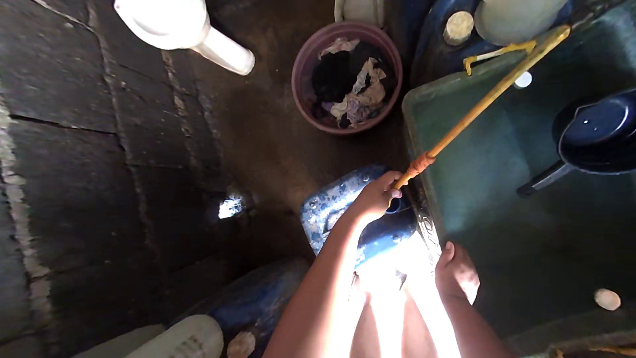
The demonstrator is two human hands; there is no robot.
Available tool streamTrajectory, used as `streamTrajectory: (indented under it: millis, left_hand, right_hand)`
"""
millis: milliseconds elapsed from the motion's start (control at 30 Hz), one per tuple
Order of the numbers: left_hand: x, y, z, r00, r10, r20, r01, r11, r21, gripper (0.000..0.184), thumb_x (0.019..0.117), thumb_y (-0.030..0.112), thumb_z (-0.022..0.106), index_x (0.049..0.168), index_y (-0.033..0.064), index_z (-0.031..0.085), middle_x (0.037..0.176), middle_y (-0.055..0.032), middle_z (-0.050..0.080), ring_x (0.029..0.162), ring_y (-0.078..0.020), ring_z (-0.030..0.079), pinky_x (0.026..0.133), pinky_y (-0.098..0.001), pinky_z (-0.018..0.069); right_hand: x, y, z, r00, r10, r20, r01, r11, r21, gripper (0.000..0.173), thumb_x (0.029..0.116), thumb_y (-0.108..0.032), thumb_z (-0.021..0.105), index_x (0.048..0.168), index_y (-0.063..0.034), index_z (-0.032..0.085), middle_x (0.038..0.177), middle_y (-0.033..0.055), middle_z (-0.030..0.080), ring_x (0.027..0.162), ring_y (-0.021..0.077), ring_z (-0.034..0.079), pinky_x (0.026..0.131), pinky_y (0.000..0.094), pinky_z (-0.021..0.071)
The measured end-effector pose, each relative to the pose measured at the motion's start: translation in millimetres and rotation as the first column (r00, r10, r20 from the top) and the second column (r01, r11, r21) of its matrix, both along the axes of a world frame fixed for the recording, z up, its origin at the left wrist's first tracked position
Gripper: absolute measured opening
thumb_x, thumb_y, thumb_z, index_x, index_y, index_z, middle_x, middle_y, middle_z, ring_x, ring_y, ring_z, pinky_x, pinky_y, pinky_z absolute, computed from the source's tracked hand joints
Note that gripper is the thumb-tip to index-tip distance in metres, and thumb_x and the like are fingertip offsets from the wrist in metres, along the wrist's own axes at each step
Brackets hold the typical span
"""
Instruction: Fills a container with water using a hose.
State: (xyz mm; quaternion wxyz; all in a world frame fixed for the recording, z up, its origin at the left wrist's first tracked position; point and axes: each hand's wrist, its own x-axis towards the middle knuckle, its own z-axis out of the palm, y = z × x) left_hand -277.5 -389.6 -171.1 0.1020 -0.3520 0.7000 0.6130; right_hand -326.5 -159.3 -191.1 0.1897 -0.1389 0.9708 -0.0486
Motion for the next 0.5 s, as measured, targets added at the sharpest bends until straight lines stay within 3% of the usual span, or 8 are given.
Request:
streamTrajectory:
  millis: [267, 367, 500]
  left_hand:
    - [-1.1, -0.9, -3.3, 0.988, 0.119, -0.096, -0.126, 0.990, -0.070, 0.032, 0.1060, 0.003, 0.051, 0.137, 0.0086, 0.057, 0.106, -0.0112, 0.068, 0.087, -0.0184, 0.064, 0.077, -0.0364, 0.0534]
    - [-0.5, 1.3, -2.7, 0.986, 0.118, -0.114, -0.129, 0.987, -0.096, 0.033, 0.1053, 0.001, 0.051, 0.136, 0.0088, 0.057, 0.105, -0.0109, 0.068, 0.089, -0.0183, 0.065, 0.080, -0.0369, 0.0545]
    - [0.0, 1.8, -5.3, 0.987, 0.115, -0.110, -0.124, 0.989, -0.084, 0.033, 0.1049, 0.000, 0.051, 0.136, 0.0081, 0.057, 0.108, -0.0120, 0.068, 0.091, -0.0188, 0.065, 0.083, -0.0375, 0.0546]
  right_hand:
    - [-2.1, 1.3, -4.2, 1.000, 0.005, 0.005, -0.005, 1.000, -0.026, 0.045, 0.1091, -0.024, 0.039, 0.116, 0.0048, 0.073, 0.113, 0.0232, 0.074, 0.107, 0.0412, 0.072, 0.088, 0.0590, 0.0551]
    - [-2.8, 0.9, -4.8, 1.000, 0.020, -0.011, -0.020, 0.999, -0.037, 0.044, 0.1084, -0.021, 0.039, 0.114, 0.0059, 0.073, 0.110, 0.0212, 0.075, 0.104, 0.0386, 0.073, 0.086, 0.0563, 0.0567]
    - [0.9, 1.8, -3.7, 0.999, 0.028, -0.031, -0.029, 0.999, -0.028, 0.045, 0.1100, -0.025, 0.038, 0.115, 0.0037, 0.073, 0.113, 0.0242, 0.074, 0.105, 0.0430, 0.072, 0.083, 0.0606, 0.0552]
